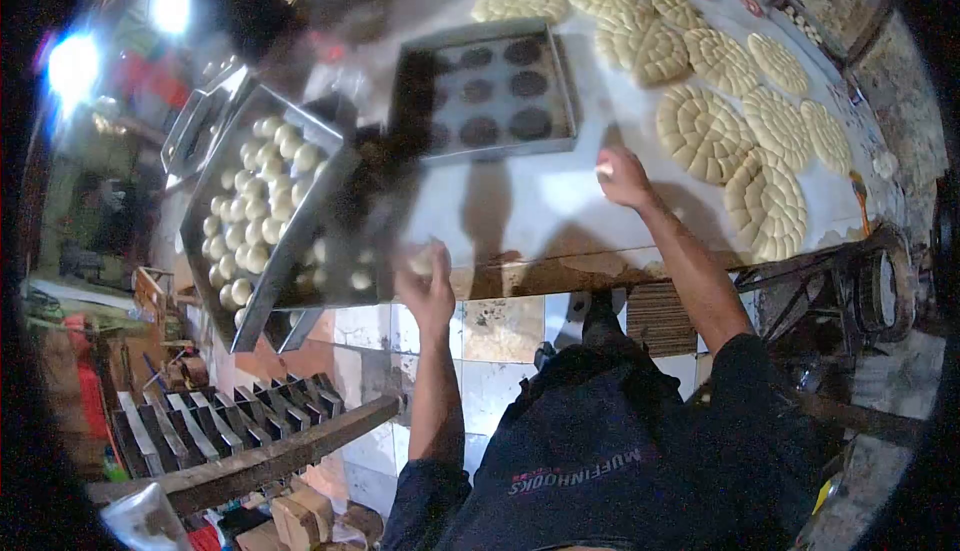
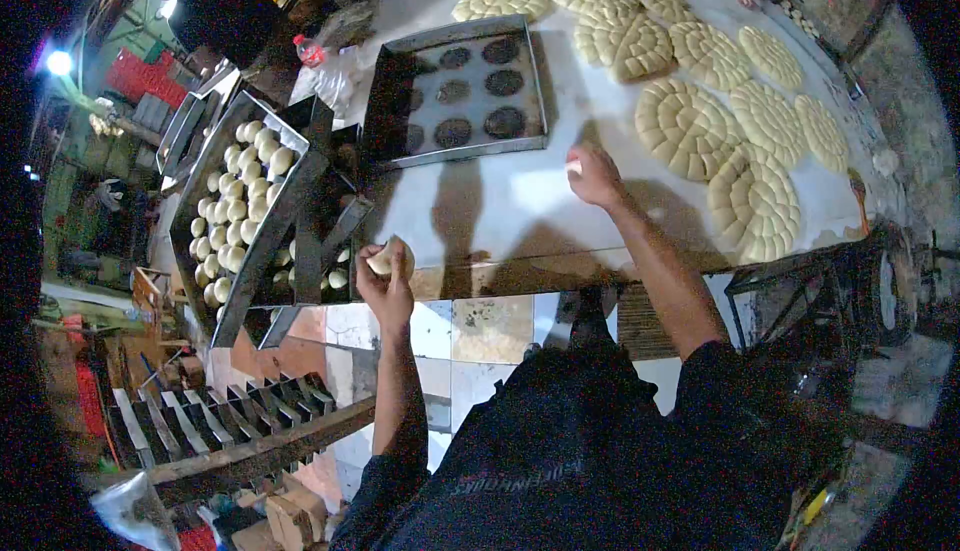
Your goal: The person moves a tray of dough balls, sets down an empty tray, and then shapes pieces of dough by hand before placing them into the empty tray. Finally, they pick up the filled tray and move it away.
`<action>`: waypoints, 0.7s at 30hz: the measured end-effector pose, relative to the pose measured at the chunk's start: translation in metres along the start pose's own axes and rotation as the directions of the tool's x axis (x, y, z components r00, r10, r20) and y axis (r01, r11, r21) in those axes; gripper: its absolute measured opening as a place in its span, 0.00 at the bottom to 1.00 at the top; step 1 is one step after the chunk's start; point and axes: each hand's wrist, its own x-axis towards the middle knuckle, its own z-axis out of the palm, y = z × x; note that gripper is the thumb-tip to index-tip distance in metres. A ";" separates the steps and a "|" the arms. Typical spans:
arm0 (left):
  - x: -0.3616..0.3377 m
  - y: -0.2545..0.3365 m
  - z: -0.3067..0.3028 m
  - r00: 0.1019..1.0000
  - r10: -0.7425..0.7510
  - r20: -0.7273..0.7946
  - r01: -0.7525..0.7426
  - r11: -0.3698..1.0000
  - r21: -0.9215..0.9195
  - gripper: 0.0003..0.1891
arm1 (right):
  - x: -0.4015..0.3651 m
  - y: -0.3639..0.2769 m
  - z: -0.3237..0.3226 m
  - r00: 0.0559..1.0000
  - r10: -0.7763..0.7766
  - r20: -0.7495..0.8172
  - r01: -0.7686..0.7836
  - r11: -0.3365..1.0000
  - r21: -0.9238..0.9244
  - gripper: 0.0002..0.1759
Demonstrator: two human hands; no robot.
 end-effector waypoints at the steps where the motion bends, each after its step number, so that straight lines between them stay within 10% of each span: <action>1: -0.001 0.003 0.001 0.999 0.035 -0.017 -0.035 0.999 0.000 0.10 | 0.009 -0.013 -0.009 0.993 -0.065 -0.095 0.071 0.996 0.059 0.15; 6: -0.003 0.002 0.060 0.997 0.020 0.068 -0.018 0.999 -0.030 0.10 | 0.035 0.001 -0.012 0.969 -0.143 -0.203 0.063 0.931 -0.359 0.21; 9: -0.001 0.026 0.117 0.983 -0.166 0.079 0.180 0.955 -0.236 0.16 | 0.024 -0.003 -0.016 0.917 -0.318 -0.241 0.261 0.935 -0.239 0.23; 11: 0.003 0.004 0.138 0.967 -0.176 0.186 0.215 0.954 -0.210 0.17 | -0.009 -0.017 -0.017 0.999 0.004 -0.035 -0.015 0.951 -0.310 0.19; 17: 0.002 -0.011 0.193 0.901 -0.252 0.352 0.283 0.958 -0.038 0.09 | 0.021 0.017 -0.060 0.993 0.016 0.118 -0.060 0.925 0.375 0.13; 19: -0.002 -0.025 0.205 0.906 -0.256 0.338 0.315 0.940 -0.131 0.09 | 0.067 0.012 -0.089 0.941 -0.068 -0.331 0.172 0.940 0.296 0.11; 21: -0.001 -0.020 0.217 0.918 -0.257 0.302 0.330 0.918 -0.221 0.09 | 0.107 0.032 -0.086 0.922 -0.064 -0.383 0.198 0.926 0.322 0.12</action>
